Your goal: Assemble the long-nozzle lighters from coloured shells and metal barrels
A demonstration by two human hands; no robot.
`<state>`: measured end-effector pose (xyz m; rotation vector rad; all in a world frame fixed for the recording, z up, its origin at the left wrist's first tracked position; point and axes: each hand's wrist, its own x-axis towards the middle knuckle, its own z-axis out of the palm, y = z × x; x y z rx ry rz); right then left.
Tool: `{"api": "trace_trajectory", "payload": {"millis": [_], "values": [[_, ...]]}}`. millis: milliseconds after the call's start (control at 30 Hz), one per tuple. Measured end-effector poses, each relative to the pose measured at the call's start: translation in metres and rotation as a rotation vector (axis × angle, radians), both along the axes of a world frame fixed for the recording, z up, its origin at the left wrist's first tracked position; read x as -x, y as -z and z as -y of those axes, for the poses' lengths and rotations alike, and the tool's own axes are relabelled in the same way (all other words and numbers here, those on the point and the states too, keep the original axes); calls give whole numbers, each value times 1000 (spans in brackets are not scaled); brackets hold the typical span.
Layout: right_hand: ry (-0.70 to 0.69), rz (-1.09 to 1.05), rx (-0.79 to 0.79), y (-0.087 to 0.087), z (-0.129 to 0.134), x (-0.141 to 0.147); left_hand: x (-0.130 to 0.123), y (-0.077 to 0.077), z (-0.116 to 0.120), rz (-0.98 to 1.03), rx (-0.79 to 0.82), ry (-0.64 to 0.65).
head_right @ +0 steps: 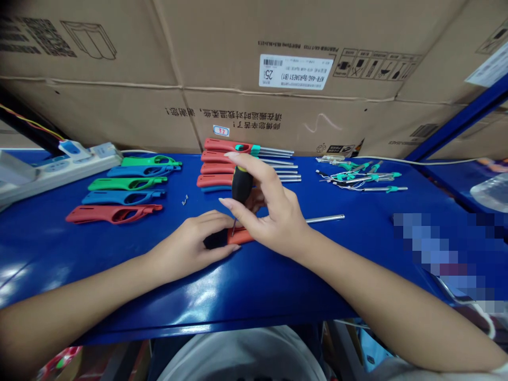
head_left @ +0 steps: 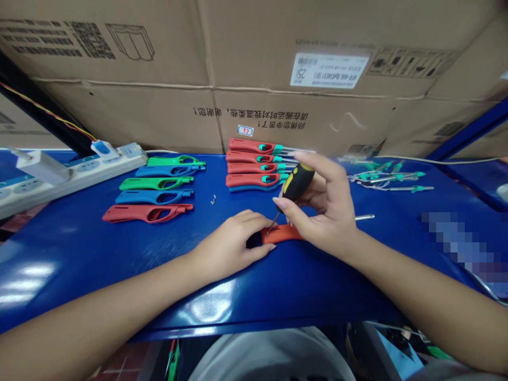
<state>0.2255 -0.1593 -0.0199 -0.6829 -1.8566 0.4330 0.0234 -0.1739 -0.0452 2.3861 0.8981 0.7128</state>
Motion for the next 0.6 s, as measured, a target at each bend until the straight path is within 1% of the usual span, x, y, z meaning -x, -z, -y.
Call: {"api": "trace_trajectory", "payload": {"millis": [333,600], "values": [[-19,12,-77,1,2,-1,0,1,0,-14,16,-3],[-20,28,-169,3,2,-2,1,4,-1,1,8,8]]}}
